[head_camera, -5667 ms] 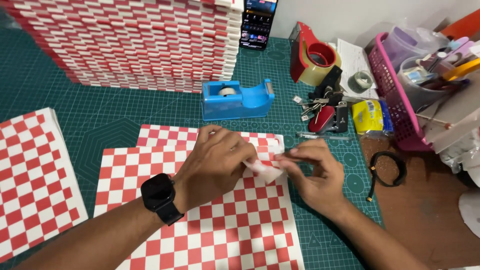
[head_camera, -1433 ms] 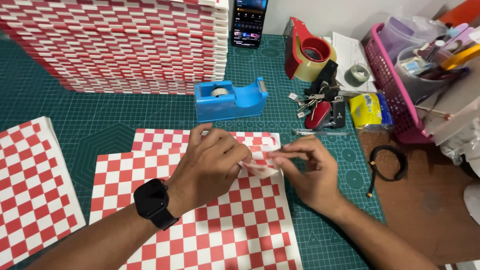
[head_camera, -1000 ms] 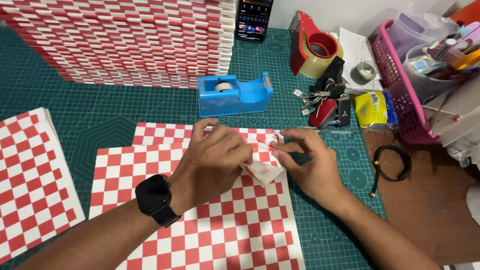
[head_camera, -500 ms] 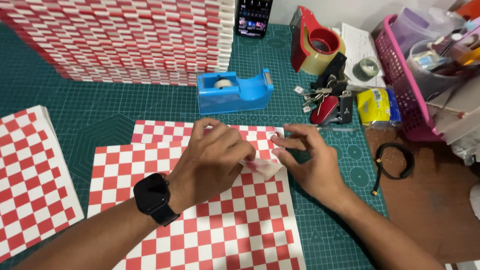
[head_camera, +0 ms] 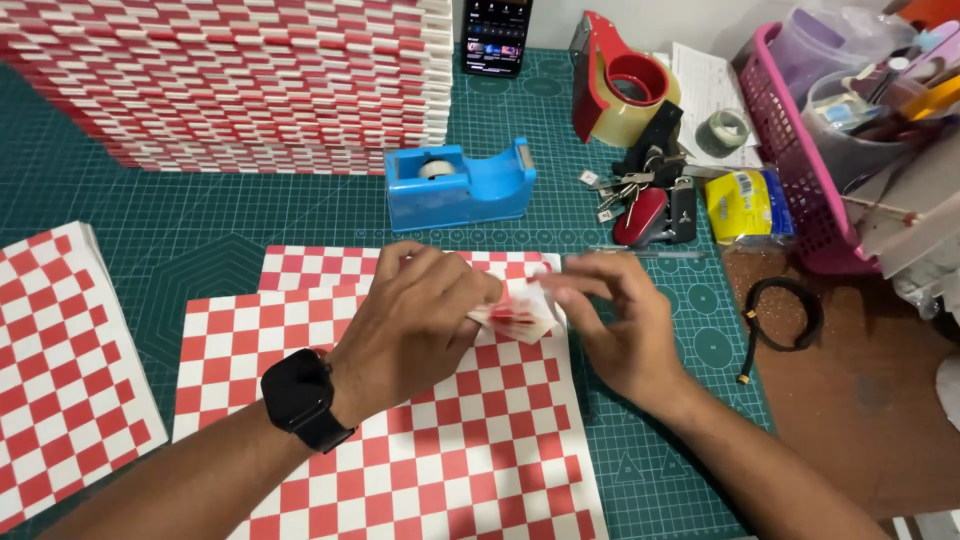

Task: Folding red and white checkered paper sheets and stacking them into a large pile on a workstation.

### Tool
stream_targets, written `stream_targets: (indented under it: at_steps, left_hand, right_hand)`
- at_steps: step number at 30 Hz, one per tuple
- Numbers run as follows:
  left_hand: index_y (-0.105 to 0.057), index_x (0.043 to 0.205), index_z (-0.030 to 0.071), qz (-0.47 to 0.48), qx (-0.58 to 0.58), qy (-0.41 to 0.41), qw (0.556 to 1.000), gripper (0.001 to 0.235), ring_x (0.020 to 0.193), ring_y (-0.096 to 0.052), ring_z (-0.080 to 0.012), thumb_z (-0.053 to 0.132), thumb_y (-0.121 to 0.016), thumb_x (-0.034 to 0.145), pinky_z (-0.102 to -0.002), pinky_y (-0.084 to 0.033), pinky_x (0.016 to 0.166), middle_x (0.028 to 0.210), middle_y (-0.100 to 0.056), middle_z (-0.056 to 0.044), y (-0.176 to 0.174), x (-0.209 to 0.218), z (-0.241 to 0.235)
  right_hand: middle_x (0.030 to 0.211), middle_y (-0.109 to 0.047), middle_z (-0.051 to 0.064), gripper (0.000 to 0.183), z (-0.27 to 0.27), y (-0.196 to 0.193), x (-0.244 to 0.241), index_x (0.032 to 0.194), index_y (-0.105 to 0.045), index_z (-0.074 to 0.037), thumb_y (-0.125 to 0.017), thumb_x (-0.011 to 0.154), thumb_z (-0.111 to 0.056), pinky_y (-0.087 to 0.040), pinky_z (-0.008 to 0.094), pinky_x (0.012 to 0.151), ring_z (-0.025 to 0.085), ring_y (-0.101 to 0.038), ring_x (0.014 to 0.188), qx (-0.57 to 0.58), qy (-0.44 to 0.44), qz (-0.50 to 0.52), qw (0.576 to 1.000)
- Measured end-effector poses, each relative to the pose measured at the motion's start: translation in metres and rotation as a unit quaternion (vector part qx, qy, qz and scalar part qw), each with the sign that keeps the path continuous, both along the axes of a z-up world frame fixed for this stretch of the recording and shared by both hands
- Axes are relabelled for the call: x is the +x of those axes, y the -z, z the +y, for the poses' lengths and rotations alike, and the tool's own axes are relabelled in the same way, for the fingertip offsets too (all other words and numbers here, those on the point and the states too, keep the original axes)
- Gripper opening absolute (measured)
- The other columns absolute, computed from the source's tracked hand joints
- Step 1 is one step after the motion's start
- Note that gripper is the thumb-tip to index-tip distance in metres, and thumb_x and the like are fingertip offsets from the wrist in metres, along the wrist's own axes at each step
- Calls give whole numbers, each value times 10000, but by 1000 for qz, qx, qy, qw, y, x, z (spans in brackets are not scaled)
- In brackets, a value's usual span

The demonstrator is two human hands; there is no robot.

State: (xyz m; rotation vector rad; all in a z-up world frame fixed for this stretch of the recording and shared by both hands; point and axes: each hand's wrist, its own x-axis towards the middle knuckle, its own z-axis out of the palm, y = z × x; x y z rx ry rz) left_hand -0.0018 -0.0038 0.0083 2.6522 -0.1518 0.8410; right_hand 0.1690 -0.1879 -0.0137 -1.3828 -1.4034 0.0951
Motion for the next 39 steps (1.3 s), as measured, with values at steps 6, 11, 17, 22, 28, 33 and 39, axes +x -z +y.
stream_targets:
  at_steps: [6,11,17,22,28,33,39]
  left_hand:
    - [-646,900,156,-13,7,7,1000,173,792,-557,-239,-14,-680,889,-417,-355,849,849,-592,2,-3,1,1]
    - [-604,877,138,-9,8,-2,1000,263,1088,-616,-376,-101,-605,768,-557,-387,904,1077,-651,-183,-2,1,1]
    - [-653,922,158,-10,-10,2,1000,263,832,-560,-264,-78,-568,843,-458,-376,845,895,-588,-42,-1,2,1]
    - [-625,859,168,-32,0,-9,999,201,748,-505,-220,26,-578,993,-418,-360,763,811,-501,-16,-6,2,-1]
    - [-618,966,149,-55,21,-11,998,124,747,-519,-231,43,-594,1026,-413,-354,745,830,-525,-35,-3,1,0]
    - [-625,1012,98,-33,29,-12,999,111,753,-535,-270,21,-590,940,-427,-359,821,860,-617,-34,0,0,0]
    - [-580,863,117,-51,21,-14,998,140,984,-612,-348,32,-629,961,-511,-414,858,1027,-634,-154,-3,0,0]
  right_hand:
    - [1173,-737,62,504,3,2,-4,1258,-588,-73,-863,837,-98,-613,249,893,139,-784,1034,-150,149,-99,972]
    - [1064,-712,65,427,2,5,-4,1189,-613,-65,-864,843,-54,-591,212,842,159,-813,956,-101,131,-86,982]
    - [1063,-750,178,429,1,3,-1,1189,-536,10,-807,859,42,-697,275,867,250,-809,1012,-9,-1,9,1000]
    - [1163,-726,160,276,3,-8,-5,1225,-564,-16,-663,977,-86,-637,330,966,262,-770,1122,-92,82,65,990]
    - [1211,-723,129,404,6,-5,-2,1247,-589,-27,-774,890,-62,-635,284,947,193,-782,1052,-153,135,-11,979]
    - [1190,-696,125,417,5,-1,-3,1242,-597,-41,-795,876,-31,-629,266,961,183,-792,1031,-144,133,-32,980]
    - [1063,-617,161,364,-1,-1,-7,1185,-565,-8,-777,892,33,-700,296,861,270,-808,968,-16,49,-17,999]
